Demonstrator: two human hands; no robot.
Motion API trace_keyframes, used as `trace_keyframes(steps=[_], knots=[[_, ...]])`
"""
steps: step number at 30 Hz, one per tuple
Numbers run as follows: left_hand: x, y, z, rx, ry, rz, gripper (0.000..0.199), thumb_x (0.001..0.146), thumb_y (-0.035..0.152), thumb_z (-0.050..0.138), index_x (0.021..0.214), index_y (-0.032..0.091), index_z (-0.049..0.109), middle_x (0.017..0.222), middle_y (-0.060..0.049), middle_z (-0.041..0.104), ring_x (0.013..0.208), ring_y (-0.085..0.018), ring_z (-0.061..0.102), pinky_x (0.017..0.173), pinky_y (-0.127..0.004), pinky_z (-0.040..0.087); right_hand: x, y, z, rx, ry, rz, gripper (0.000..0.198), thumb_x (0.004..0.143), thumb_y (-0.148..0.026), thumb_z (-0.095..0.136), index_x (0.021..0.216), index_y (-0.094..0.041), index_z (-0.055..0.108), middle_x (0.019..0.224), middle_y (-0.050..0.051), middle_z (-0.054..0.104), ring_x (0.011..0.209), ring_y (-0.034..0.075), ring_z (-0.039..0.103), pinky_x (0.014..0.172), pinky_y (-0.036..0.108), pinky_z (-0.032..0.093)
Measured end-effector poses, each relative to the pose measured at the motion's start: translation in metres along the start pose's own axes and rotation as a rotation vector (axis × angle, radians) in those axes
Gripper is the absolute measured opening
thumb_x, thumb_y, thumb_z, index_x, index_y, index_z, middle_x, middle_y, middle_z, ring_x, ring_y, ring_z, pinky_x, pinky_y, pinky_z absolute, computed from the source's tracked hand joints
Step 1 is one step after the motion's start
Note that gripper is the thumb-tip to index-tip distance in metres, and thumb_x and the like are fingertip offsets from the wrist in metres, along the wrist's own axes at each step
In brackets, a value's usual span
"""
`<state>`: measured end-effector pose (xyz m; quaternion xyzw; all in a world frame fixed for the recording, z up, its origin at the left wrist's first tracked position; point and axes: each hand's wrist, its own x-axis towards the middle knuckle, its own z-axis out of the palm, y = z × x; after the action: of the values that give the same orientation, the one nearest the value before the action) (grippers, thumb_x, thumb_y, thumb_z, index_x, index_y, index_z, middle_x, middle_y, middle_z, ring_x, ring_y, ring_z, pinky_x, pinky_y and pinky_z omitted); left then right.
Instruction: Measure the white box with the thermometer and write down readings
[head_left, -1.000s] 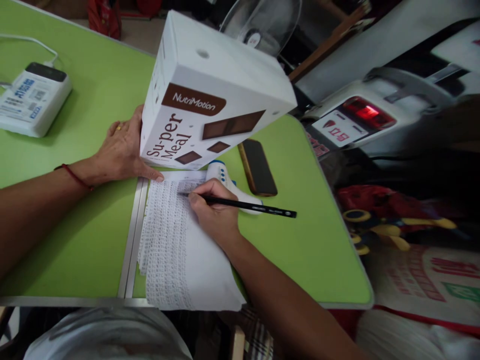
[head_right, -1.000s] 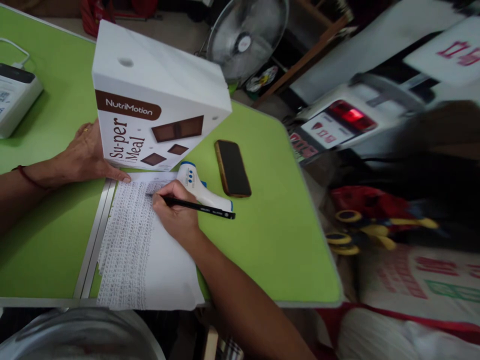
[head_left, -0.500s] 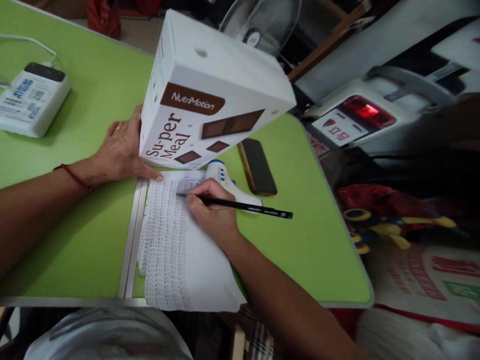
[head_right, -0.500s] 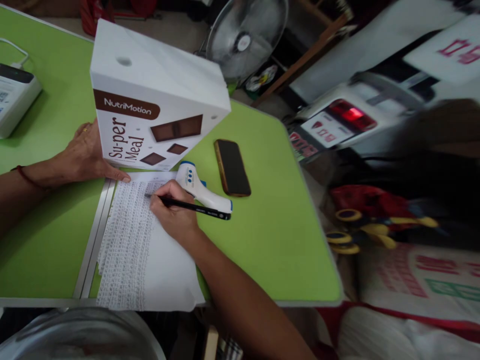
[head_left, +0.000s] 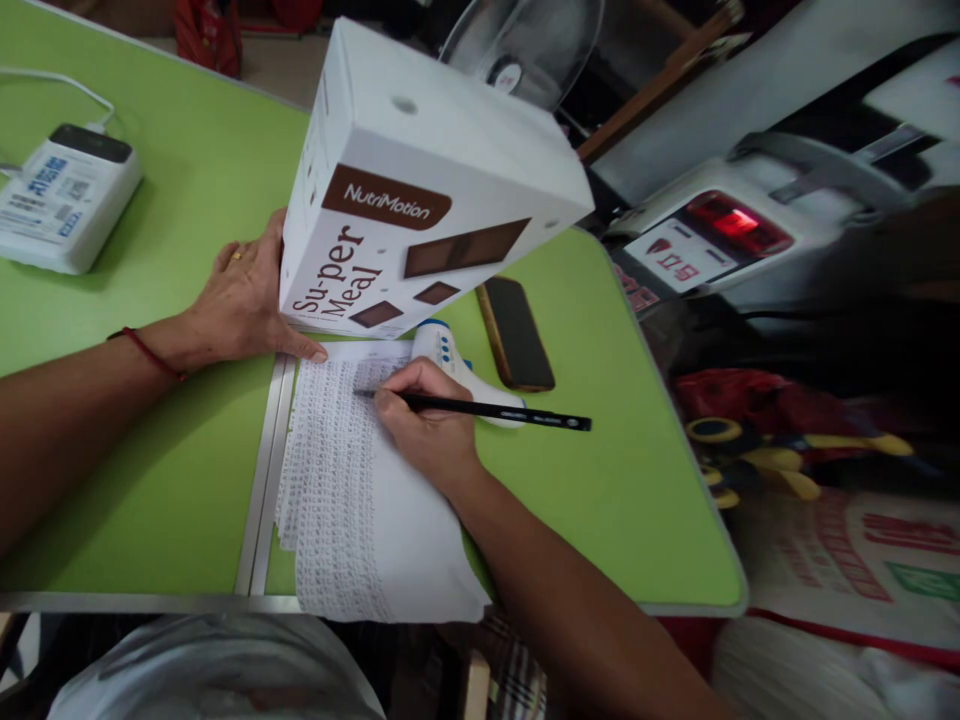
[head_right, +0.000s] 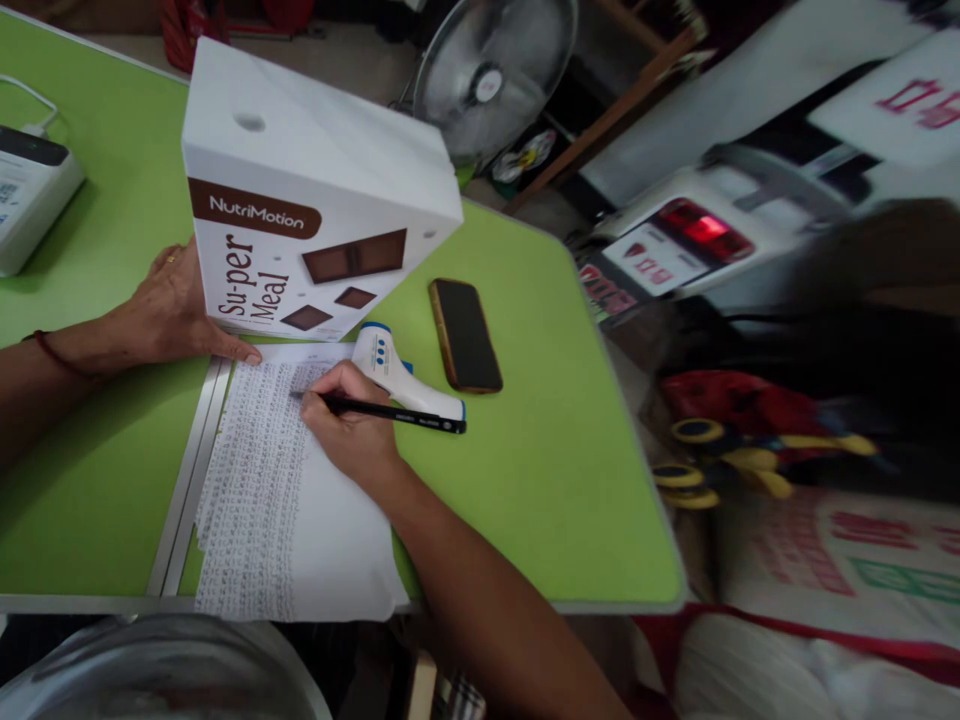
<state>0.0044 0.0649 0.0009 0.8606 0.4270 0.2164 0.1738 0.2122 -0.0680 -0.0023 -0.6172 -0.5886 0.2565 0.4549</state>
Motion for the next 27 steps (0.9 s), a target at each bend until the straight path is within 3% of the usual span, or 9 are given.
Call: trace_keyframes(steps=[5,15,20,27], knots=[[-0.0002,-0.0038,0.0019,0.006,0.003,0.012,0.131,0.056,0.096,0.068,0.157,0.024,0.027,0.142,-0.014,0.054,0.135,-0.047,0.051,0.119,-0.066,0.03,0.0002,0.002,-0.0007,-0.008,0.028,-0.018,0.009,0.068,-0.027,0.057,0.061,-0.025,0.053,0.054,-0.005,0.049,0.052,0.011,0.042,0.05,0.027,0.037],[0.0002,-0.0035,0.0025,0.002,-0.015,0.014,0.135,0.056,0.099,0.064,0.159,0.022,0.02,0.143,-0.014,0.051,0.136,-0.048,0.049,0.12,-0.066,0.027,-0.001,0.0023,-0.0009,-0.024,0.017,0.007,0.01,0.066,-0.028,0.057,0.059,-0.025,0.05,0.049,-0.007,0.048,0.049,0.01,0.038,0.047,0.026,0.032],[0.0,-0.0047,0.0026,-0.019,-0.013,0.024,0.134,0.058,0.099,0.062,0.16,0.024,0.017,0.143,-0.013,0.051,0.137,-0.049,0.047,0.12,-0.067,0.025,0.0002,0.0033,-0.003,-0.018,0.016,-0.054,0.01,0.07,-0.026,0.056,0.062,-0.025,0.05,0.053,-0.006,0.046,0.05,0.011,0.039,0.048,0.026,0.034],[-0.0003,-0.0054,0.0023,-0.03,0.006,0.013,0.134,0.051,0.096,0.07,0.157,0.027,0.026,0.142,-0.014,0.054,0.134,-0.048,0.051,0.119,-0.067,0.028,0.0002,0.0035,-0.0012,-0.038,0.039,-0.008,0.01,0.068,-0.028,0.056,0.06,-0.025,0.051,0.052,-0.006,0.05,0.052,0.012,0.042,0.05,0.028,0.035]])
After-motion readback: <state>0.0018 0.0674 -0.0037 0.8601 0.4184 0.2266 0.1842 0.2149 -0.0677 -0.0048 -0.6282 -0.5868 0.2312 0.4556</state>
